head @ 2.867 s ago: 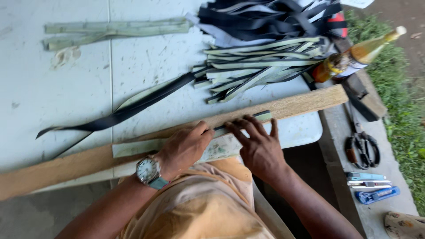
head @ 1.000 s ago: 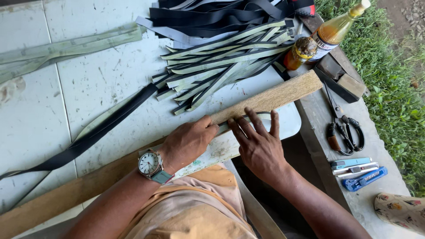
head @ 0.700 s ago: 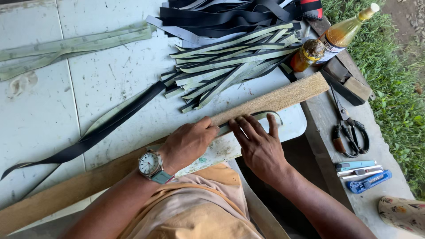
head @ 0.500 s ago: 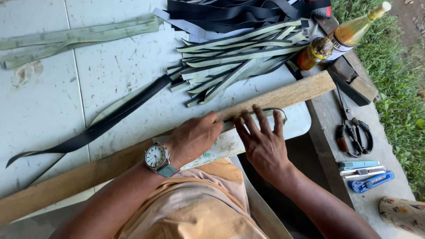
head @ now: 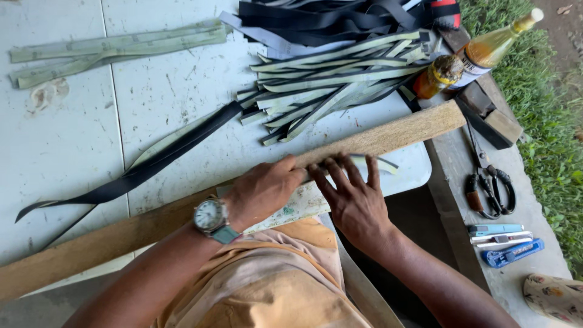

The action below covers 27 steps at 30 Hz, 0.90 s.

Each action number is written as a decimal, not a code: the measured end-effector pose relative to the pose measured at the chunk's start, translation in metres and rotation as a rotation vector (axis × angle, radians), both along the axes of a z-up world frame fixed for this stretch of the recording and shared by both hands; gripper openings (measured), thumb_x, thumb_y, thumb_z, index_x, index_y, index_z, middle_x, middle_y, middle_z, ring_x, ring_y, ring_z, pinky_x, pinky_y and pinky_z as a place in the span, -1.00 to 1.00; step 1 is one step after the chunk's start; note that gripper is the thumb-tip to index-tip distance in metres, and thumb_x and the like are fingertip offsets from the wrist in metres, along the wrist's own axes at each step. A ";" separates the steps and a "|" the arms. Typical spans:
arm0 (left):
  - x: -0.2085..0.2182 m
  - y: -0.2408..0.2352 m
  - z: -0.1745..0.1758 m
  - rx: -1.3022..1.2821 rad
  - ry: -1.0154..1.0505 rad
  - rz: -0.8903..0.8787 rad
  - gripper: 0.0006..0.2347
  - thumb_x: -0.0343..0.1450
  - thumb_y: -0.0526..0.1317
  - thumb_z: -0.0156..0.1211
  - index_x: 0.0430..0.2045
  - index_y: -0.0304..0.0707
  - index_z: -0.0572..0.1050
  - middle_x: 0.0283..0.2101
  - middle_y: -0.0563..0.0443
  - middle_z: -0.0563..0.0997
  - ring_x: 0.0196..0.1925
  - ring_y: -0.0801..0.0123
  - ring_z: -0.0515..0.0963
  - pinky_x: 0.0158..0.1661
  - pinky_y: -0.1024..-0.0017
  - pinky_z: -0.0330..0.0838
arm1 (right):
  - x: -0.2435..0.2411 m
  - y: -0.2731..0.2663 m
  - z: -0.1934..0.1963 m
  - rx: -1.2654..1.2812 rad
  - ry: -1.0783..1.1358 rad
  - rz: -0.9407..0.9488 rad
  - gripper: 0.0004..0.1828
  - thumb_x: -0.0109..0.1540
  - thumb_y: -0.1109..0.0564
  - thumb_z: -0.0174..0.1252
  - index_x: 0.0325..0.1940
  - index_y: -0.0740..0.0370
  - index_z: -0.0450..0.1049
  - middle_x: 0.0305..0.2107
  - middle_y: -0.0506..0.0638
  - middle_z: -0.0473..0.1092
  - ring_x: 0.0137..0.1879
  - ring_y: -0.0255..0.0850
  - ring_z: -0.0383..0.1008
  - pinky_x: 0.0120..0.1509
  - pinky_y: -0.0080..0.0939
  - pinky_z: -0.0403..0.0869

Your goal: The person repeatedly rubs long black and light-colored rubber strips against a wooden block on a white table. They pick up individual strips, rub them along the block, and place them back into a growing pile. The process is continuous and repetitive throughout the clip.

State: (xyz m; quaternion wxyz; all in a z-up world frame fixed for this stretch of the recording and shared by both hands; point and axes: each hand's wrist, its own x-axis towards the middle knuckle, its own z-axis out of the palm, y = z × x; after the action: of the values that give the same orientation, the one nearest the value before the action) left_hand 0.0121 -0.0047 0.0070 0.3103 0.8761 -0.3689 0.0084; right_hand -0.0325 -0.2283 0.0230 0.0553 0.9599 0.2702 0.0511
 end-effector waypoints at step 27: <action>-0.030 0.040 0.003 -0.008 0.012 0.091 -0.90 0.41 -0.40 0.09 -0.27 -0.32 0.52 -0.26 -0.16 0.50 -0.32 -0.04 0.63 -0.35 0.16 0.55 | -0.008 0.025 -0.007 -0.037 -0.020 0.110 -0.26 0.17 0.18 0.02 0.48 -0.03 0.19 0.20 0.09 0.31 0.55 0.17 0.02 0.48 0.62 -0.14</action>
State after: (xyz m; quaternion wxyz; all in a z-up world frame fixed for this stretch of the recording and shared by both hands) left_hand -0.0174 0.0354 0.0100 0.3152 0.8908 -0.3267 0.0189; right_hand -0.0403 -0.2036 0.0163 0.0727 0.9418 0.3230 0.0584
